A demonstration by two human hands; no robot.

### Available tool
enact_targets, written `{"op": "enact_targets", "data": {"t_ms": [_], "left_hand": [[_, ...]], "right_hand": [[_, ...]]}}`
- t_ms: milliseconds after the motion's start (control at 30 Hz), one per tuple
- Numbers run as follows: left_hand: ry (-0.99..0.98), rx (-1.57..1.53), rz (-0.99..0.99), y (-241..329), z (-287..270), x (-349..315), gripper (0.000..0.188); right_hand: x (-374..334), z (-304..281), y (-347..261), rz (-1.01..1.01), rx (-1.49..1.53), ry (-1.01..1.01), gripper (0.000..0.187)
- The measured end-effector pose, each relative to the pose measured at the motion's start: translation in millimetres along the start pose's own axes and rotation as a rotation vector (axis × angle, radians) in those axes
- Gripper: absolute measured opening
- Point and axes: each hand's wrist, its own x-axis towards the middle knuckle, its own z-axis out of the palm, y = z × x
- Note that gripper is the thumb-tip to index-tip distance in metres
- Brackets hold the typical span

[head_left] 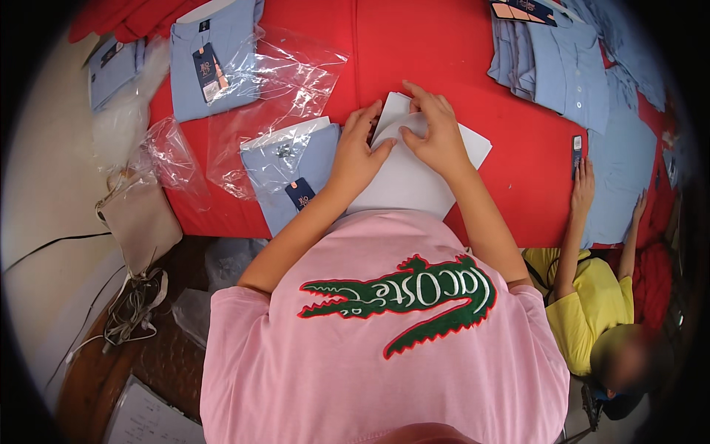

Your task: The person packages blue folded shirts by inserting them into plastic bags, using a small blue tool to trim or secure something on the collar, and then places cardboard inserts between the shirts.

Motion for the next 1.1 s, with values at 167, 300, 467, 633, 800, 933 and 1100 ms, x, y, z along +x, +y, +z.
{"op": "enact_targets", "data": {"t_ms": [167, 300, 467, 633, 800, 933, 1100], "left_hand": [[0.035, 0.061, 0.059, -0.7, 1.4, 7.9, 0.063], [0.038, 0.148, 0.066, 11.8, -2.2, 3.5, 0.061], [0.057, 0.078, 0.053, 12.5, -1.3, 2.0, 0.052], [0.017, 0.162, 0.219, 18.1, -2.0, 5.9, 0.030], [0.004, 0.140, 0.180, 23.9, 4.1, 3.5, 0.022], [0.056, 0.117, 0.144, 27.9, 9.4, 0.1, 0.022], [0.012, 0.232, 0.235, 30.0, 6.4, -1.9, 0.028]], "right_hand": [[4.2, 4.8, 4.0, -0.067, -0.104, -0.051, 0.063], [0.5, 3.5, 5.5, -0.079, -0.067, -0.039, 0.060], [2.6, 0.7, -2.3, -0.012, -0.024, -0.012, 0.058], [-5.8, 0.2, 2.6, -0.040, 0.038, 0.082, 0.039], [-6.7, -4.9, 7.7, -0.062, 0.057, 0.028, 0.035], [-3.6, -5.3, 7.7, -0.068, 0.089, 0.011, 0.035], [-3.9, -6.6, 4.7, -0.052, 0.107, -0.010, 0.035]]}}
